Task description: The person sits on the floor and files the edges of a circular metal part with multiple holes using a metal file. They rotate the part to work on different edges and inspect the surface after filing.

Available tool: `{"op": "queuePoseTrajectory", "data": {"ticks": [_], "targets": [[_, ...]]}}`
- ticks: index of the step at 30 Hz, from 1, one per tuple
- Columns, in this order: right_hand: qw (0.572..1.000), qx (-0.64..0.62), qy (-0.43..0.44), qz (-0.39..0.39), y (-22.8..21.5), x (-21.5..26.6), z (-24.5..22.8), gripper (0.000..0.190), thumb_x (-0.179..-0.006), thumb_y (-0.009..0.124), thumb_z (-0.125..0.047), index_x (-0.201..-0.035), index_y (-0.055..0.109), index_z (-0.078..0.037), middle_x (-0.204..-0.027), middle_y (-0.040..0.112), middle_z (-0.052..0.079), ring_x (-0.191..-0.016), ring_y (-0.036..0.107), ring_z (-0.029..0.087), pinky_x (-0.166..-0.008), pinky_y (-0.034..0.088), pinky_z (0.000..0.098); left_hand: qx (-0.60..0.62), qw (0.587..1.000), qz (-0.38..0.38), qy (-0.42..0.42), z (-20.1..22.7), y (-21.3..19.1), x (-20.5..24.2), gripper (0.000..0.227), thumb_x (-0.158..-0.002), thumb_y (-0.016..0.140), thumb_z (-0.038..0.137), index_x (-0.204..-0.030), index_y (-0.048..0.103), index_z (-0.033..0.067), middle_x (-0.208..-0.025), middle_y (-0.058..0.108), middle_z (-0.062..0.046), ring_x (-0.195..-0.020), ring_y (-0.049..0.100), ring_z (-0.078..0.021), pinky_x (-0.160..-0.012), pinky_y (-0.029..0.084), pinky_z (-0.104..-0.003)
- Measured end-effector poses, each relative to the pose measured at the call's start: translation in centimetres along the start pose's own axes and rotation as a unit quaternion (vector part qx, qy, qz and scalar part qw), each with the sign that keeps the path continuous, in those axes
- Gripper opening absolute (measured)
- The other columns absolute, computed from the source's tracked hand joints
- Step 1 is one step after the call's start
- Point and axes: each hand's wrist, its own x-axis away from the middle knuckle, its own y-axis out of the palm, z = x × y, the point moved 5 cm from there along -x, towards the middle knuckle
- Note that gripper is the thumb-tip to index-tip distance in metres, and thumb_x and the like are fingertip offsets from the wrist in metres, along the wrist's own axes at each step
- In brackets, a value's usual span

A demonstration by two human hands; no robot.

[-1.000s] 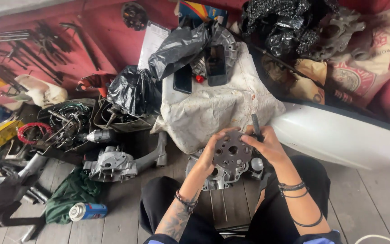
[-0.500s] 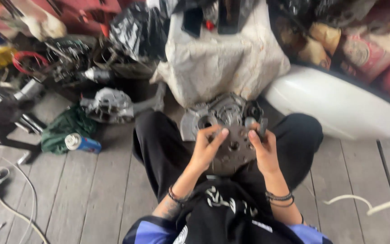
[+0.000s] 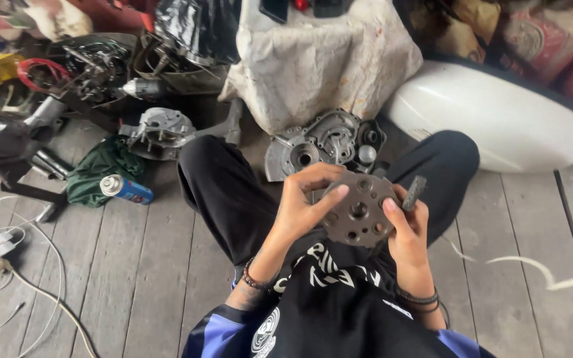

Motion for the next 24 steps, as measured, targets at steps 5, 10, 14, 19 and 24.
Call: {"op": "queuePoseTrajectory", "data": {"ticks": [5, 10, 14, 19, 24], "targets": [[0.999, -0.017, -0.003, -0.037, 1.5, 0.9, 0.0, 0.016, -0.097, 0.067, -0.01, -0.085, 0.063, 0.0, -0.057, 0.043, -0.003, -0.053, 0.043, 0.0, -0.05, 0.039, 0.0153, 0.037, 0.999, -0.016, 0.009, -0.3, 0.9, 0.7, 0.023, -0.086, 0.082, 0.026, -0.092, 0.077, 0.0042, -0.1, 0.075, -0.012, -0.113, 0.07, -0.0299, -0.096, 0.056, -0.045], [0.999, -0.006, -0.017, -0.042, 2.9, 1.8, -1.9, 0.015, -0.096, 0.069, -0.01, -0.087, 0.062, 0.0, -0.06, 0.043, -0.005, -0.058, 0.042, -0.002, -0.054, 0.036, 0.0141, 0.059, 0.998, -0.017, 0.015, -0.1, 0.9, 1.6, 0.021, -0.087, 0.081, 0.025, -0.08, 0.074, 0.0063, -0.1, 0.075, -0.011, -0.117, 0.066, -0.03, -0.109, 0.046, -0.049], [0.998, 0.017, -0.025, -0.062, 2.2, 1.8, -1.3, 0.017, -0.097, 0.065, -0.012, -0.086, 0.064, 0.001, -0.057, 0.041, -0.003, -0.055, 0.04, 0.001, -0.053, 0.036, 0.0155, 0.069, 0.998, -0.002, 0.01, 0.6, 0.3, 1.7, 0.019, -0.086, 0.081, 0.022, -0.079, 0.074, 0.0051, -0.101, 0.074, -0.013, -0.117, 0.065, -0.0308, -0.106, 0.048, -0.045], [0.998, 0.009, -0.022, -0.065, 0.4, 2.5, 0.1, 0.016, -0.097, 0.063, -0.007, -0.084, 0.064, 0.003, -0.057, 0.044, 0.001, -0.054, 0.047, 0.003, -0.054, 0.037, 0.0152, 0.02, 0.999, -0.004, 0.027, 1.5, -0.5, 2.1, 0.017, -0.086, 0.081, 0.022, -0.081, 0.077, 0.007, -0.105, 0.074, -0.01, -0.123, 0.063, -0.0308, -0.105, 0.051, -0.044], [0.999, -0.037, -0.025, -0.027, -1.0, 2.5, 0.3, 0.011, -0.099, 0.064, -0.005, -0.09, 0.062, 0.001, -0.061, 0.054, 0.006, -0.047, 0.054, 0.005, -0.053, 0.04, 0.0147, -0.013, 0.999, -0.004, 0.039, 2.3, -2.0, 1.8, 0.013, -0.086, 0.08, 0.022, -0.087, 0.078, 0.0093, -0.11, 0.073, -0.01, -0.128, 0.059, -0.0321, -0.105, 0.051, -0.044]]}}
